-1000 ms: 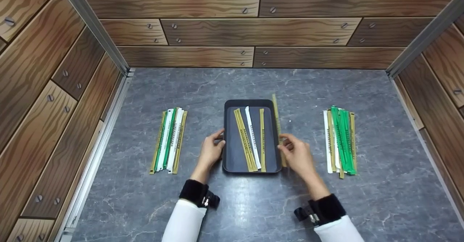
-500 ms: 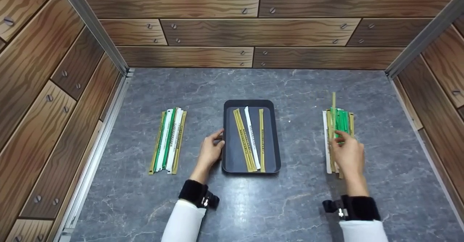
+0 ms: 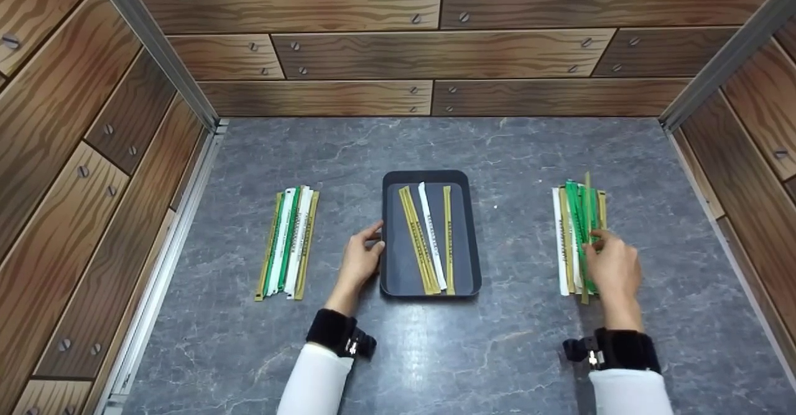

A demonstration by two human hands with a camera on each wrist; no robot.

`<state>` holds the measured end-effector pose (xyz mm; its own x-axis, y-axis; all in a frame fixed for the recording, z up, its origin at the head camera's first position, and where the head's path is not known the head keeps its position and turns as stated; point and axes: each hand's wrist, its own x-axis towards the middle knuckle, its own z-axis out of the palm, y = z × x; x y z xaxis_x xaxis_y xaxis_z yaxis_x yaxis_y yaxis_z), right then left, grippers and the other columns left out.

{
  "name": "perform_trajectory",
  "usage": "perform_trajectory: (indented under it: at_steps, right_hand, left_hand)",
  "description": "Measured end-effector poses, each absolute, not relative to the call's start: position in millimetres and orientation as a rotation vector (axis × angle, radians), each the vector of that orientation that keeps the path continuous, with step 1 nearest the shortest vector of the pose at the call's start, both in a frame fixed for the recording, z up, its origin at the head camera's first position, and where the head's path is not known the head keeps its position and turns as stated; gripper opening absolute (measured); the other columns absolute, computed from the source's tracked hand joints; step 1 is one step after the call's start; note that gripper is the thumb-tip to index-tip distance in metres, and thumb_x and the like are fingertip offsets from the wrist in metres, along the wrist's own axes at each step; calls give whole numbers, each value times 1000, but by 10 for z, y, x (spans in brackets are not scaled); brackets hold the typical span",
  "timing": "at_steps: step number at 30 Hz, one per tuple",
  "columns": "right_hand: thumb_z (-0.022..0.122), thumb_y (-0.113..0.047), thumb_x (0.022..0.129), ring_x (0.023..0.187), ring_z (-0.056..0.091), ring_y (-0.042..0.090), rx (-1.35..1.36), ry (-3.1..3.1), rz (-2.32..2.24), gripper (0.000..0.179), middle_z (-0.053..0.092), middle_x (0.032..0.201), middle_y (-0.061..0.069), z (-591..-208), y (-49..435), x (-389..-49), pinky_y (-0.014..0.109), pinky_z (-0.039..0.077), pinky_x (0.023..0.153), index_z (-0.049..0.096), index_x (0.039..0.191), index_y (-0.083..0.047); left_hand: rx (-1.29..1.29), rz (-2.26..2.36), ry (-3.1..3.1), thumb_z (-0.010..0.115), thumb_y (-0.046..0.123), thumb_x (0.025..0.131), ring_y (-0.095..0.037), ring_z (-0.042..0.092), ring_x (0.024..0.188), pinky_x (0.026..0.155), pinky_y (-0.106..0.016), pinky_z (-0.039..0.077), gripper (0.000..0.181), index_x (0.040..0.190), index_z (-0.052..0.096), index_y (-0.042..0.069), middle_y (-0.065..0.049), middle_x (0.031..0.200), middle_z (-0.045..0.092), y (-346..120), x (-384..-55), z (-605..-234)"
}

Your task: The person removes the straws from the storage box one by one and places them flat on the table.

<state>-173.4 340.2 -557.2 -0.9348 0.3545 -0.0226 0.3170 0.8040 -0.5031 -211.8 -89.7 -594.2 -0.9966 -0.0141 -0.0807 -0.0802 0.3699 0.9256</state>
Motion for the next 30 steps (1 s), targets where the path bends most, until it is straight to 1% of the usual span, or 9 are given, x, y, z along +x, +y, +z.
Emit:
perform_trajectory:
  at_steps: [4,6,8,10,15,18,23,27,30]
  right_hand:
    - [59,-20,99,92,62,42,-556,-2909,765,41,62,116,27,-5608,3371,-1733,51,50,66,57,133,2]
    - [60,-20,98,97,60,44,-526,-2876,761,40,60,117,27,-5618,3313,-1733,54,50,70,59,131,2]
    - [62,-19,96,95,61,44,-452,-2817,763,36,60,115,26,-5626,3218,-1738,56,49,70,63,126,1]
    - [66,-14,92,89,63,42,-329,-2757,775,32,62,109,26,-5640,3089,-1755,55,50,68,66,120,2]
    - [71,-4,86,82,65,37,-13,-2683,852,26,66,100,24,-5664,2665,-1802,51,52,70,68,111,5]
    - [72,-5,87,83,66,34,116,-2706,897,26,67,101,21,-5665,2371,-1815,48,54,72,68,111,4]
    - [71,-5,88,85,66,28,298,-2768,944,29,67,102,16,-5694,1894,-1803,40,56,73,68,115,2]
    - [70,3,84,82,66,27,410,-2745,944,26,67,95,14,-5754,1614,-1802,35,56,74,68,110,4]
    - [69,7,83,82,67,29,446,-2724,884,23,66,92,15,-5801,1486,-1817,35,57,72,69,106,5]
  left_hand:
    - [-81,1719,2562,60,-2,94,-29,66,100,83,-39,53,43,136,59,6,-19,115,66,-905,-2117,-5938]
    - [-82,1722,2563,60,-2,94,-29,67,99,83,-39,53,43,136,59,6,-19,115,66,-908,-2119,-5937]
    - [-78,1726,2566,60,-2,93,-29,67,97,82,-39,54,43,136,59,5,-19,114,66,-909,-2119,-5935]
    - [-72,1732,2573,61,-3,93,-29,67,97,83,-39,53,43,135,60,5,-19,113,67,-910,-2121,-5933]
    - [-71,1713,2596,61,-3,92,-30,66,101,87,-40,52,43,135,60,6,-18,113,67,-906,-2118,-5935]
    - [-79,1700,2602,62,-2,92,-30,66,101,87,-39,52,44,135,61,7,-18,113,67,-903,-2118,-5933]
    - [-75,1746,2550,60,-5,92,-31,68,95,81,-38,55,44,135,59,4,-21,113,66,-898,-2123,-5936]
    - [-81,1759,2526,59,-6,92,-30,69,93,78,-36,55,44,135,59,3,-21,113,66,-897,-2128,-5944]
    - [-98,1764,2521,59,-6,92,-28,69,93,77,-34,55,44,135,60,4,-21,113,66,-897,-2129,-5944]
